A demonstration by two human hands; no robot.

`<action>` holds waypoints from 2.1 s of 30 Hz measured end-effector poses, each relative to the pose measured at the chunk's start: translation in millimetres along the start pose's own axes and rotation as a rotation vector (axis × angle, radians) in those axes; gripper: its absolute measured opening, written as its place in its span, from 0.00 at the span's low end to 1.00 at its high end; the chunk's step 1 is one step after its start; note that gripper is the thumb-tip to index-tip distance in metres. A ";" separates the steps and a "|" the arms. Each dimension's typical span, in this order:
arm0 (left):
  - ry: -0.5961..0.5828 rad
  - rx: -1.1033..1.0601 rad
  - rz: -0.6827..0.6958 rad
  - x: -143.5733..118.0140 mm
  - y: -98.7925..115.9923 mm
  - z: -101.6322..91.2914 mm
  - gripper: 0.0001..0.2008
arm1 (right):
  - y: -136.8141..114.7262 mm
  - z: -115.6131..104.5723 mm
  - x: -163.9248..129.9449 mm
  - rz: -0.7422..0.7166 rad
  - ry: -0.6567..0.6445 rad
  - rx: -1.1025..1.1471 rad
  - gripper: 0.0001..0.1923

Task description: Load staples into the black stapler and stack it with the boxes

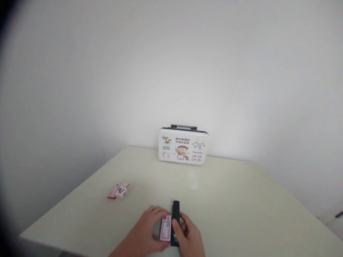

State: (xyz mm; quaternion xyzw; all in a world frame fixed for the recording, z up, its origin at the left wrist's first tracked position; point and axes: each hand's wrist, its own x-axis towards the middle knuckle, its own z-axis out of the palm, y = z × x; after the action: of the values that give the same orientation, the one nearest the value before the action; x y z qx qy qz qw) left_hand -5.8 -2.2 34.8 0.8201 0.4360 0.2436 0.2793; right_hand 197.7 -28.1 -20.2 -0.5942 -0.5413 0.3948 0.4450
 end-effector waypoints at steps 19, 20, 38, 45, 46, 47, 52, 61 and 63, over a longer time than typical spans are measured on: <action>0.382 0.290 -0.433 -40.8 -179.5 -125.0 0.28 | 9.8 5.8 3.9 0.021 0.059 0.075 0.38; 0.345 0.303 -0.427 -51.2 -178.5 -120.4 0.33 | 10.8 6.8 4.3 0.024 0.062 0.080 0.39; 0.059 -0.027 -0.047 -4.8 -2.9 -15.2 0.33 | -1.9 0.1 -1.3 0.022 -0.008 -0.003 0.34; -0.011 -0.009 0.043 12.9 1.9 11.4 0.41 | -4.3 0.2 -3.8 -0.017 -0.014 0.009 0.29; 0.005 -0.007 0.059 12.9 -5.1 8.0 0.44 | -5.2 0.5 -4.1 -0.014 -0.002 0.016 0.29; 0.050 0.009 0.049 12.7 -13.9 0.9 0.42 | -5.8 0.7 -4.4 -0.009 0.013 0.025 0.30; 0.429 0.196 -0.329 5.5 -72.2 -75.6 0.26 | 2.9 -1.0 -9.4 0.039 0.081 0.094 0.38; 0.234 0.216 -0.409 23.6 -62.8 -56.2 0.21 | 19.0 -7.3 -20.8 0.064 -0.077 -0.089 0.54; 0.175 0.206 -0.369 33.6 -43.9 -32.1 0.21 | 8.5 -8.9 -20.0 0.055 -0.126 -0.171 0.50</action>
State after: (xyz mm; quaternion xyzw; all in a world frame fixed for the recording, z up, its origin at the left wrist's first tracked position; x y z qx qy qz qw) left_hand -35.0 54.6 33.8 0.7263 0.6239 0.2126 0.1953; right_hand 206.6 -49.0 -25.9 -0.6187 -0.5834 0.3958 0.3469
